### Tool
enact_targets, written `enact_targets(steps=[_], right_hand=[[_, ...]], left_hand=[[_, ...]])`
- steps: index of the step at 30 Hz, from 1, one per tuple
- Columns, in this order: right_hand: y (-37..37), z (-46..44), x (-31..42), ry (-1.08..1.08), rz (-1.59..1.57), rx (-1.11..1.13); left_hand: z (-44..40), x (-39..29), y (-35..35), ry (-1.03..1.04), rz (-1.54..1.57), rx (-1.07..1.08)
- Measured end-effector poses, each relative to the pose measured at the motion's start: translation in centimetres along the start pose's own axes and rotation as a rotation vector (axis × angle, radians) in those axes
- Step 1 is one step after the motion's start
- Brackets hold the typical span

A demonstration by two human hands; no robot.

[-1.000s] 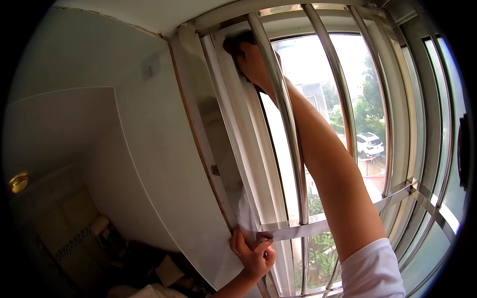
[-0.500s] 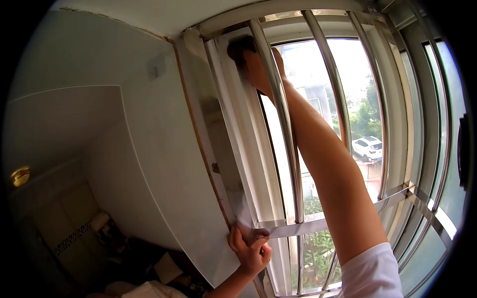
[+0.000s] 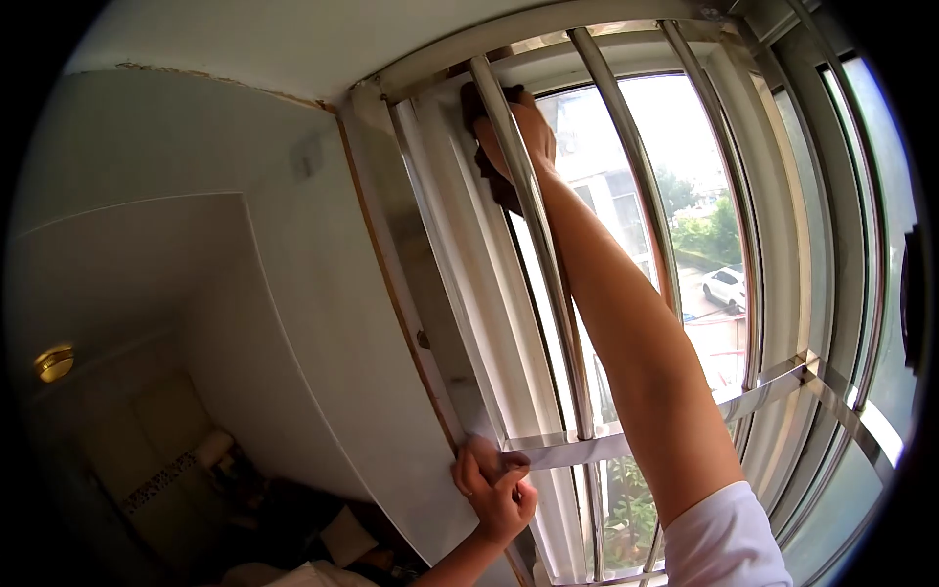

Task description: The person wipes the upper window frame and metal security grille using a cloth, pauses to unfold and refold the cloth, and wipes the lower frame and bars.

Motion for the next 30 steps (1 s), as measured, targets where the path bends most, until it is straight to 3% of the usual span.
enact_targets(steps=[3,7,12,18,20,24,30], right_hand=[[2.8,-1.1,0.4,-0.289,-0.136,0.021],[3.8,-2.2,0.5,-0.271,0.001,0.21],[3.1,-0.6,-0.2,-0.226,-0.058,0.165],[2.8,1.8,-0.5,-0.346,-0.023,0.053],[3.4,0.4,-0.2,-0.347,-0.034,0.122],[4.4,-1.0,0.2,-0.468,-0.243,0.068],[5.1,2.7,-2.4,-0.398,-0.175,0.076]], left_hand=[[0.1,0.1,0.1,-0.007,0.0,0.0],[0.2,0.1,0.2,-0.015,0.01,-0.019],[0.1,0.0,0.2,-0.004,0.009,-0.025],[0.1,0.1,0.1,-0.016,0.031,-0.021],[0.2,0.0,0.0,-0.023,0.017,-0.013],[0.6,0.3,0.2,-0.013,0.004,-0.009],[0.4,0.2,0.2,-0.013,0.015,-0.042]])
Point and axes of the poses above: each hand's wrist, its own z-axis away from the middle knuckle, its own y-axis out of the palm, x = y × z, the point moved 6 cm from there along -z, towards the middle knuckle, and after that the axes turned 3 degrees about x, right-handed, at the moved point
